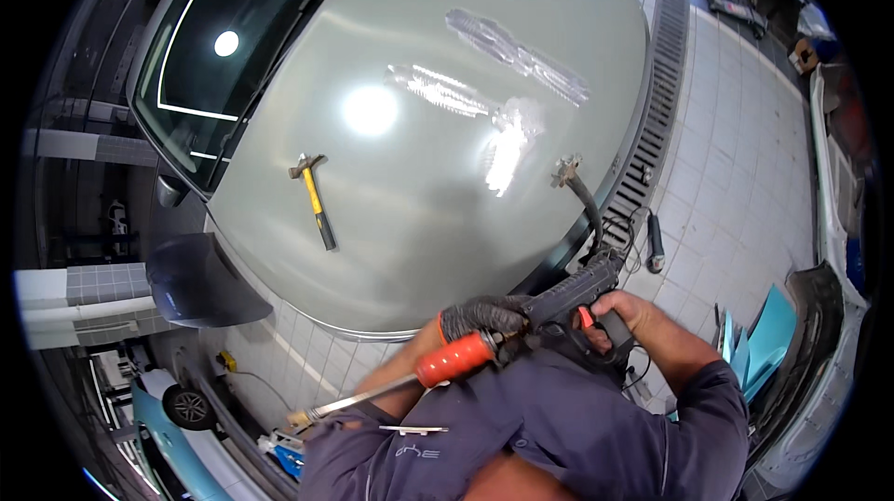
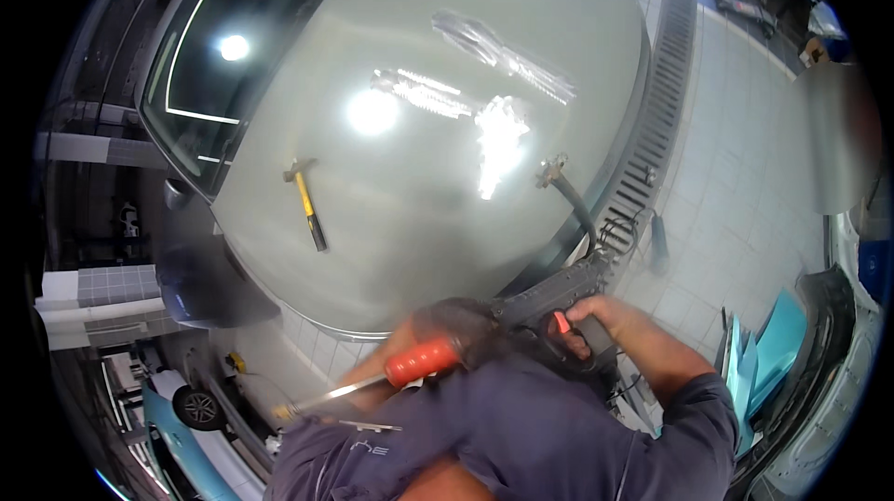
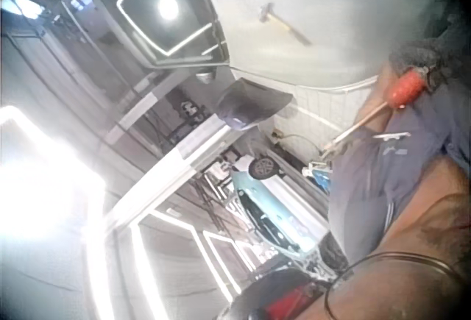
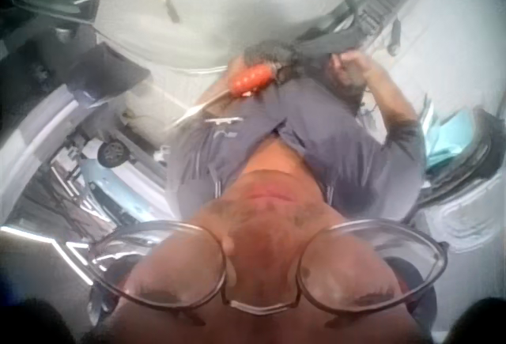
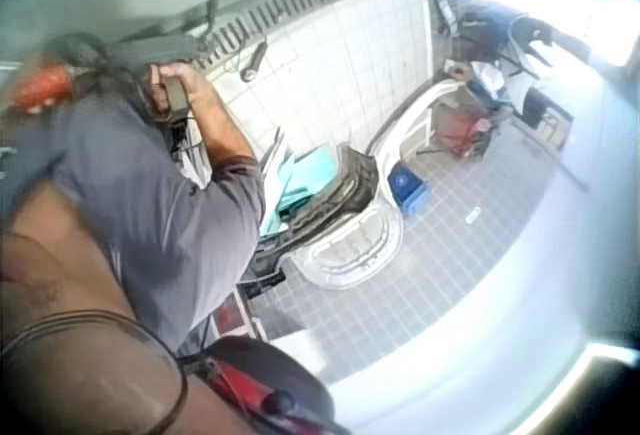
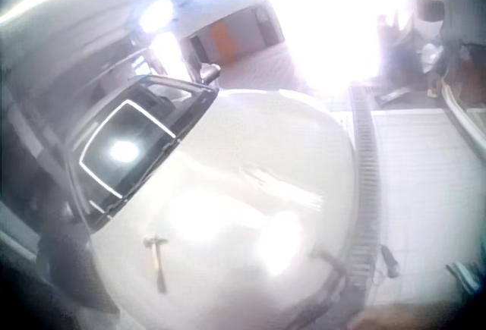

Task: The person uses a hammer and a pneumatic heat gun to repair a dent on a car hood. They repeatedly tap the metal surface with the hammer and apply heat with the gun, checking the surface with their hand between actions.

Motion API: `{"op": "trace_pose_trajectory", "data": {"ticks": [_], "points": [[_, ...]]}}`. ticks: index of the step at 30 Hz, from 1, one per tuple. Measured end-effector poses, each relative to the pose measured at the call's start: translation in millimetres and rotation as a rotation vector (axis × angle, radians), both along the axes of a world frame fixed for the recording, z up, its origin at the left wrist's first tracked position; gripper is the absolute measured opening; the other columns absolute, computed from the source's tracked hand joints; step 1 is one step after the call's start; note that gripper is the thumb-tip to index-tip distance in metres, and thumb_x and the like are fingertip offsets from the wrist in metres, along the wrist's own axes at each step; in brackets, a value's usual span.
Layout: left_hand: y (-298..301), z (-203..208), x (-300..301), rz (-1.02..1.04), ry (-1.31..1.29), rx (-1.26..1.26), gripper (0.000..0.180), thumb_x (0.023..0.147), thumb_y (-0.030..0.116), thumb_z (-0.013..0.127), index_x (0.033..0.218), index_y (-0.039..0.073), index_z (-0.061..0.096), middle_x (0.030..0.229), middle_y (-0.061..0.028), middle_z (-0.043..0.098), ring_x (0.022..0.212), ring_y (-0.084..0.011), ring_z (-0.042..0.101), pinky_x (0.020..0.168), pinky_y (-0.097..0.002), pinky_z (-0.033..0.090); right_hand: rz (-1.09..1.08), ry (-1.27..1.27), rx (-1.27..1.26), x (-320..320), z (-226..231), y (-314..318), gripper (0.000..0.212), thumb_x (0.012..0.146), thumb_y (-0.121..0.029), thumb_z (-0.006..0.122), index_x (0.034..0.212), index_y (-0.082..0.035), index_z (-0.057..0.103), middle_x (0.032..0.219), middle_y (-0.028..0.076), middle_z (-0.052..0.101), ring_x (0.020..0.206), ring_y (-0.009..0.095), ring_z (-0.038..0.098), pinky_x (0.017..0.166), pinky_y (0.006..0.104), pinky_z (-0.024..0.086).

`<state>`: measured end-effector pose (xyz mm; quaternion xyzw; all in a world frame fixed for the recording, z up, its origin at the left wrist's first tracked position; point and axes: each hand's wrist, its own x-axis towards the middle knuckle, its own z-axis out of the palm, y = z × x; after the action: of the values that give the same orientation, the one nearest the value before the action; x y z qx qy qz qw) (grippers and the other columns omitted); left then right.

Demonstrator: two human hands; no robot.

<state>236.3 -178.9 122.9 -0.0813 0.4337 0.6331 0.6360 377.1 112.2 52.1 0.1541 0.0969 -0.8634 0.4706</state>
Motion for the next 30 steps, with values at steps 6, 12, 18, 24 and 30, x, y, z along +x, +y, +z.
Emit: {"op": "trace_pose_trajectory", "data": {"ticks": [6, 12, 18, 24, 30], "points": [[-39, -22, 70, 0.293, 0.050, -0.313, 0.040, 0.101, 0.028, 0.061, 0.133, 0.002, 0.059, 0.116, -0.0110, 0.070, 0.094, -0.0188, 0.070, 0.079, -0.0317, 0.057, 0.210, -0.042, 0.423, -17, 24, 30, 0.055, 0.097, -0.050, 0.061, 0.106, 0.003, 0.068, 0.073, 0.013, 0.067, 0.062, 0.024, 0.067, 0.060, 0.0364, 0.056], [-48, -28, 65, 0.364, 0.090, -0.347, 0.040, 0.101, 0.027, 0.061, 0.132, 0.002, 0.059, 0.116, -0.0115, 0.070, 0.094, -0.0190, 0.070, 0.079, -0.0318, 0.057, 0.984, 1.181, 1.023, -132, 104, 79, 0.056, 0.096, -0.053, 0.065, 0.096, 0.002, 0.075, 0.084, 0.016, 0.073, 0.078, 0.022, 0.074, 0.066, 0.0319, 0.058], [-88, -22, 52, 0.340, 0.144, -0.400, 0.039, 0.101, 0.027, 0.061, 0.132, 0.002, 0.060, 0.115, -0.0120, 0.070, 0.093, -0.0192, 0.070, 0.078, -0.0319, 0.057, 0.216, 1.517, 2.098, -305, 36, -23, 0.099, 0.098, -0.069, 0.045, 0.156, 0.008, 0.026, 0.163, 0.030, 0.024, 0.155, 0.038, 0.020, 0.126, 0.0455, 0.018], [-170, -10, 54, 0.418, 0.149, -0.528, 0.039, 0.101, 0.026, 0.061, 0.132, 0.002, 0.060, 0.115, -0.0125, 0.070, 0.093, -0.0194, 0.070, 0.077, -0.0321, 0.057, 0.084, 1.329, 2.333, -352, -44, -126, 0.114, 0.092, -0.077, 0.044, 0.156, 0.013, 0.016, 0.165, 0.030, 0.014, 0.156, 0.041, 0.008, 0.127, 0.0500, 0.006], [-180, -30, 23, 0.409, 0.135, -0.517, 0.038, 0.101, 0.025, 0.061, 0.131, 0.002, 0.060, 0.115, -0.0130, 0.070, 0.093, -0.0196, 0.070, 0.076, -0.0322, 0.057, -0.075, 0.983, 2.556, -440, -30, -113, 0.115, 0.091, -0.078, 0.045, 0.155, 0.014, 0.018, 0.165, 0.030, 0.016, 0.156, 0.041, 0.009, 0.127, 0.0494, 0.009]]}}
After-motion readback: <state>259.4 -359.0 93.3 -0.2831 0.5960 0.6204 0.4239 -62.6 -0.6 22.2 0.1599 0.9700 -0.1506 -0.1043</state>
